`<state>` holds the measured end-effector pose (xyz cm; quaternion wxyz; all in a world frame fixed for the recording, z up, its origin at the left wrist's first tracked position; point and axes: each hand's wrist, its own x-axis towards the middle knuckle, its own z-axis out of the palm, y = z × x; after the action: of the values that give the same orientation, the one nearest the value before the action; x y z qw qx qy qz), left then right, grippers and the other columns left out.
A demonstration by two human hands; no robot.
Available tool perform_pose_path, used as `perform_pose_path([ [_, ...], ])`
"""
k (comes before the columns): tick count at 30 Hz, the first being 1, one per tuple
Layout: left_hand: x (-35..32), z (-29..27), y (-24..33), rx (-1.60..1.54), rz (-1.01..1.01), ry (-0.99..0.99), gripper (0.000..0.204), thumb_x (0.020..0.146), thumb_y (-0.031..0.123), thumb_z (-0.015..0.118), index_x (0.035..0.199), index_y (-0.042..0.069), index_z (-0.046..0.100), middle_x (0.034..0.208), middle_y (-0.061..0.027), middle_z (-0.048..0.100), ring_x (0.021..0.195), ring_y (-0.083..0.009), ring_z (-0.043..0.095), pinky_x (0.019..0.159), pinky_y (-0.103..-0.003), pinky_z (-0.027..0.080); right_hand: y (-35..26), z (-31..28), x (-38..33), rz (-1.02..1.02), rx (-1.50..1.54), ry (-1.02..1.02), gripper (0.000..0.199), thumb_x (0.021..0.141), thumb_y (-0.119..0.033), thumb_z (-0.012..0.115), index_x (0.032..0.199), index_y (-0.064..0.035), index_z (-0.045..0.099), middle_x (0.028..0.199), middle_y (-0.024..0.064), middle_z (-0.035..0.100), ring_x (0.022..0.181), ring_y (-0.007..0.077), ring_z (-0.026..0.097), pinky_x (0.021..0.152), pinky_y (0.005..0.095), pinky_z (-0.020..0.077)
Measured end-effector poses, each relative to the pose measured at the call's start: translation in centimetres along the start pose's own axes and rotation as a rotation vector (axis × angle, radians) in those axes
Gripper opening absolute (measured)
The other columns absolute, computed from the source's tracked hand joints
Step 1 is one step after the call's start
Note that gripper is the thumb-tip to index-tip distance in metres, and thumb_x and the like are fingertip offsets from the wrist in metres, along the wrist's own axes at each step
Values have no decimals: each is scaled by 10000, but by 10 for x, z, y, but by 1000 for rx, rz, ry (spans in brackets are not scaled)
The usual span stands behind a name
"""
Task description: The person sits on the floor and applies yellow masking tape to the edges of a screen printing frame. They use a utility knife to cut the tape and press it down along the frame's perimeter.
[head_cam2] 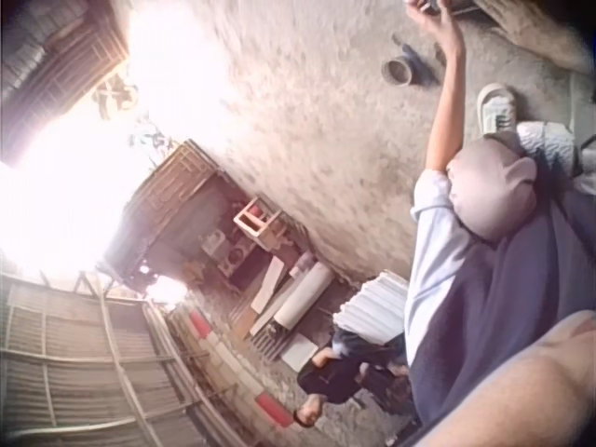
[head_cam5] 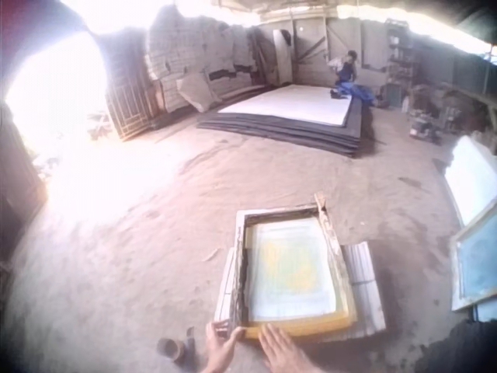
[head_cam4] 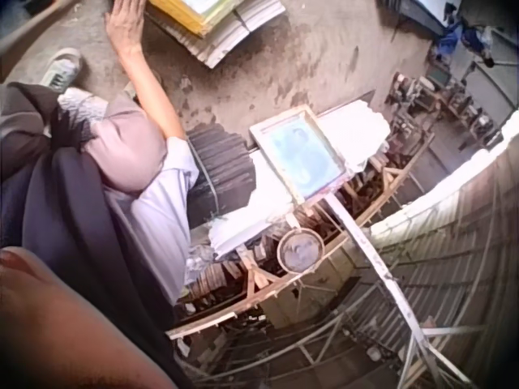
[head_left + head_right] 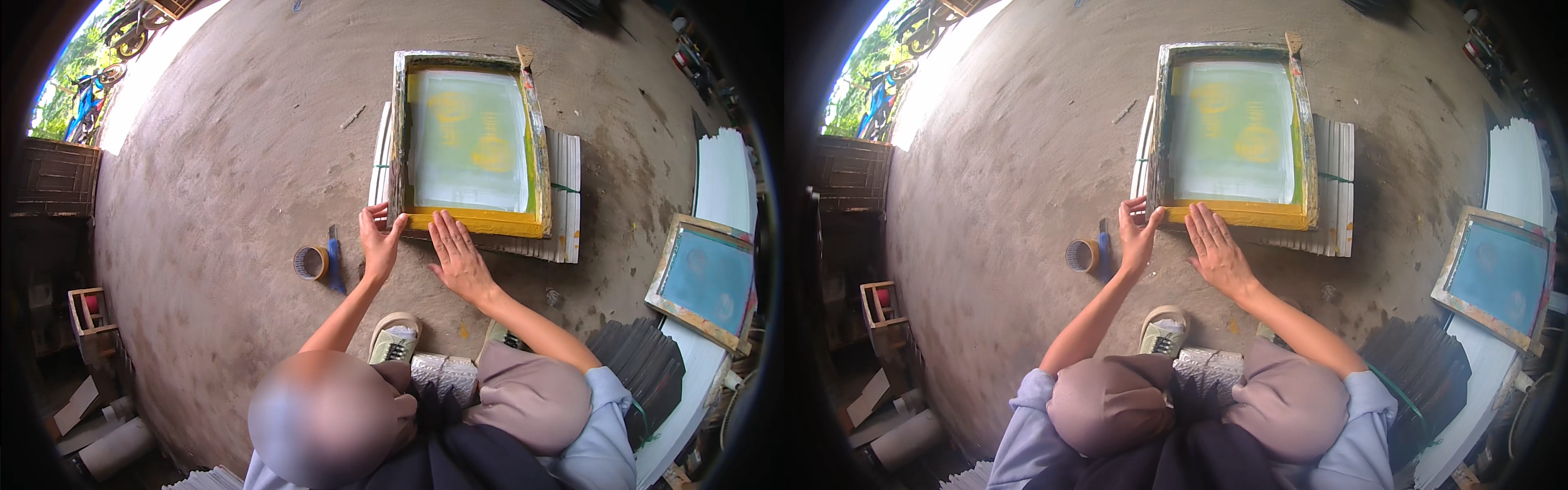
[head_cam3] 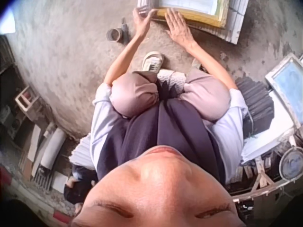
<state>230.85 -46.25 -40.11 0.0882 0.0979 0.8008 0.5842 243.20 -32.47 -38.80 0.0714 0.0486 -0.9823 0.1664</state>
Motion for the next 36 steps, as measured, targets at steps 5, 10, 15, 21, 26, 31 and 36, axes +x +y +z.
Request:
perform_pose_path([
  [5, -13, 8, 11, 522, 282, 80, 524, 874, 165, 635, 1316, 49, 376, 1200, -171, 413, 1203, -291, 406, 1047, -452, 312, 38, -21, -27, -95, 46, 102, 602, 861, -154, 598, 1399, -14, 366, 1472, 118, 345, 1376, 249, 304, 1140, 395, 266],
  [10, -31, 34, 26, 808, 711, -461, 840, 801, 278, 684, 1457, 83, 195, 1507, -102, 228, 1422, -269, 158, 1164, -482, 123, 63, -41, -47, 227, -120, 159, 665, 849, -140, 624, 1428, -42, 312, 1475, 100, 334, 1376, 248, 297, 1143, 391, 264],
  [15, -29, 15, 3, 1055, 719, -461, 948, 775, 428, 685, 1483, 83, 157, 1539, -79, 187, 1430, -241, 153, 1173, -437, 113, 73, -36, -57, 170, -211, 101, 766, 808, -165, 669, 1452, -84, 261, 1490, 68, 299, 1382, 216, 280, 1143, 365, 268],
  [21, -30, -17, -5, 1100, 686, -412, 1006, 736, 438, 730, 1473, 72, 151, 1543, -74, 168, 1434, -202, 135, 1174, -467, 68, 87, -37, -78, 223, -241, 146, 751, 809, -150, 657, 1451, -106, 270, 1494, 42, 291, 1383, 212, 278, 1135, 365, 279],
  [26, -32, -23, -3, 1056, 588, -405, 1049, 722, 439, 741, 1477, 49, 126, 1548, -106, 141, 1441, -226, 96, 1167, -492, 34, 89, -45, -97, 322, -262, 150, 703, 847, -137, 606, 1459, -91, 264, 1515, 56, 271, 1400, 221, 249, 1143, 430, 230],
  [31, -46, -10, 5, 855, 638, -282, 1105, 721, 424, 745, 1469, -12, 59, 1543, -175, 103, 1441, -304, 50, 1159, -502, 2, 72, -51, -92, 360, -273, 200, 642, 893, -207, 557, 1450, -50, 280, 1514, 89, 272, 1408, 240, 230, 1155, 420, 199],
  [36, -46, 14, 12, 1088, 737, -600, 970, 764, 456, 665, 1477, 36, 158, 1547, -90, 164, 1435, -220, 138, 1171, -395, 101, 46, -31, -67, 196, -75, 88, 698, 846, -173, 615, 1448, -50, 285, 1509, 89, 279, 1399, 235, 254, 1154, 381, 226],
])
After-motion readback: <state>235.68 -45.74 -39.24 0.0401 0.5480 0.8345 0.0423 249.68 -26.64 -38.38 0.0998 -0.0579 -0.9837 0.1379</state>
